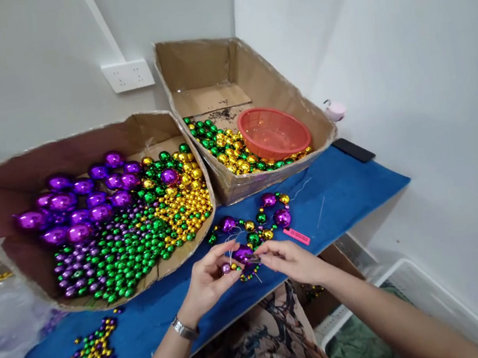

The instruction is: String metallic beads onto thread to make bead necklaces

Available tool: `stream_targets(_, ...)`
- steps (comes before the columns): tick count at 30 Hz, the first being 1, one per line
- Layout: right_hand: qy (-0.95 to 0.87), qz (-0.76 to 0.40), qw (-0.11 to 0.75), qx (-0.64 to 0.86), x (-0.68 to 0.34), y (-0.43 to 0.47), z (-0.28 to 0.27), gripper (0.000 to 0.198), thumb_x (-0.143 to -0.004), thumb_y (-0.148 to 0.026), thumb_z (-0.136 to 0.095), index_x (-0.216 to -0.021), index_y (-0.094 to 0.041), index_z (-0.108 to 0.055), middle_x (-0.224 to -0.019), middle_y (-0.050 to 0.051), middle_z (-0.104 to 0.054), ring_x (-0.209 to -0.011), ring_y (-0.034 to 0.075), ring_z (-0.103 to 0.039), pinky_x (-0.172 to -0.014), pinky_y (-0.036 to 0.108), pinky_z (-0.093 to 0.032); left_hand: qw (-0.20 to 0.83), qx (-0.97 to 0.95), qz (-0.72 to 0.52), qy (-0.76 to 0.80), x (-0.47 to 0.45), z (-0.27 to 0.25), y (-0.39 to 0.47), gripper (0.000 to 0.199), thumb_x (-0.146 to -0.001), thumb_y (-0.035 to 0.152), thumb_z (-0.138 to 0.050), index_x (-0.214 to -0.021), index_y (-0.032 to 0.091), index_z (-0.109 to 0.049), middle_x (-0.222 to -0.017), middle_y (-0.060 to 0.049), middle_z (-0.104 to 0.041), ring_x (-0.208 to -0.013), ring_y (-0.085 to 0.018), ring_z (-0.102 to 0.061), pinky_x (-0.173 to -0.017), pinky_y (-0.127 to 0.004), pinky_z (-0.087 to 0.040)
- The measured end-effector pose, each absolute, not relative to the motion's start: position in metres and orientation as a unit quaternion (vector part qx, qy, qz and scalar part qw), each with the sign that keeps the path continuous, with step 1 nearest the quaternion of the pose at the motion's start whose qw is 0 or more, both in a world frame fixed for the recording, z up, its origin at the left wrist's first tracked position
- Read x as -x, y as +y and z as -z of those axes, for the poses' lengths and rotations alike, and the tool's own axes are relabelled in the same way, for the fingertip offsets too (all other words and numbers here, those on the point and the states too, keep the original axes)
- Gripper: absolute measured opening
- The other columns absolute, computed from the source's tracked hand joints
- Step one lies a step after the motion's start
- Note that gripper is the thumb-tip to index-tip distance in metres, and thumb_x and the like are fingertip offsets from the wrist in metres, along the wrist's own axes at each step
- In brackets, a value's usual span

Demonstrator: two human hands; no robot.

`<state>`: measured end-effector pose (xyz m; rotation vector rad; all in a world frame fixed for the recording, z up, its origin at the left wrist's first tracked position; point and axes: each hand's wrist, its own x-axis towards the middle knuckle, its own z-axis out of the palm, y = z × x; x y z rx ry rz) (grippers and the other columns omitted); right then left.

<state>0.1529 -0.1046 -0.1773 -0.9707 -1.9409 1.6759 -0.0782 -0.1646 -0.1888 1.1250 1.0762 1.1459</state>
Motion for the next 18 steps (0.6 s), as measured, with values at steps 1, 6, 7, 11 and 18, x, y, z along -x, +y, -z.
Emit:
stream_targets(1, -0.702, -0.591, 0.194, 0.347, -0.149, -0.104, 0.176, 0.031, -0.093, -0.046, -0.05, -0.102, -0.021, -0.066, -0.072, -0.002, -0.056, -0.062, 0.011, -0.046, -0.056, 0.021, -0.034, 0.568, -0.484, -0.483, 0.458, 0.078, 0.189, -0.165, 0.054, -0.071, 0.014, -0.075, -0.122, 0.02, -0.06, -0.121, -0.015, -0.063, -0.086, -0.021, -0.067, -0.072, -0.028, -0.053)
stream_targets(6, -0.746, -0.557, 0.172, 0.323, -0.137, -0.103, 0.175, 0.035, -0.095, -0.046, -0.044, -0.101, -0.02, -0.066, -0.067, -0.003, -0.054, -0.06, 0.01, -0.046, -0.054, 0.021, -0.033, 0.578, -0.496, -0.466, 0.451, 0.077, 0.185, -0.166, 0.052, -0.071, 0.016, -0.074, -0.121, 0.022, -0.061, -0.123, -0.014, -0.061, -0.087, -0.022, -0.067, -0.073, -0.03, -0.054)
stream_targets(7, -0.752, -0.552, 0.172, 0.317, -0.136, -0.103, 0.175, 0.035, -0.095, -0.046, -0.044, -0.101, -0.02, -0.066, -0.069, -0.003, -0.056, -0.061, 0.01, -0.047, -0.055, 0.021, -0.033, 0.581, -0.498, -0.465, 0.446, 0.077, 0.184, -0.167, 0.051, -0.072, 0.016, -0.074, -0.122, 0.022, -0.061, -0.124, -0.014, -0.061, -0.089, -0.022, -0.066, -0.074, -0.03, -0.054)
stream_targets(11, -0.768, -0.532, 0.182, 0.305, -0.13, -0.107, 0.174, 0.034, -0.096, -0.044, -0.043, -0.099, -0.019, -0.067, -0.077, -0.001, -0.06, -0.067, 0.011, -0.052, -0.06, 0.021, -0.036, 0.584, -0.51, -0.456, 0.436, 0.076, 0.181, -0.167, 0.05, -0.074, 0.019, -0.073, -0.122, 0.022, -0.06, -0.125, -0.014, -0.06, -0.09, -0.022, -0.066, -0.078, -0.031, -0.054)
stream_targets(18, -0.8, -0.449, 0.229, 0.327, -0.159, -0.102, 0.189, 0.031, -0.098, -0.04, -0.043, -0.109, -0.02, -0.064, -0.089, 0.002, -0.068, -0.076, 0.014, -0.06, -0.067, 0.022, -0.045, 0.57, -0.51, -0.467, 0.444, 0.083, 0.187, -0.165, 0.056, -0.074, 0.022, -0.073, -0.127, 0.02, -0.056, -0.127, -0.015, -0.059, -0.086, -0.02, -0.066, -0.071, -0.028, -0.055)
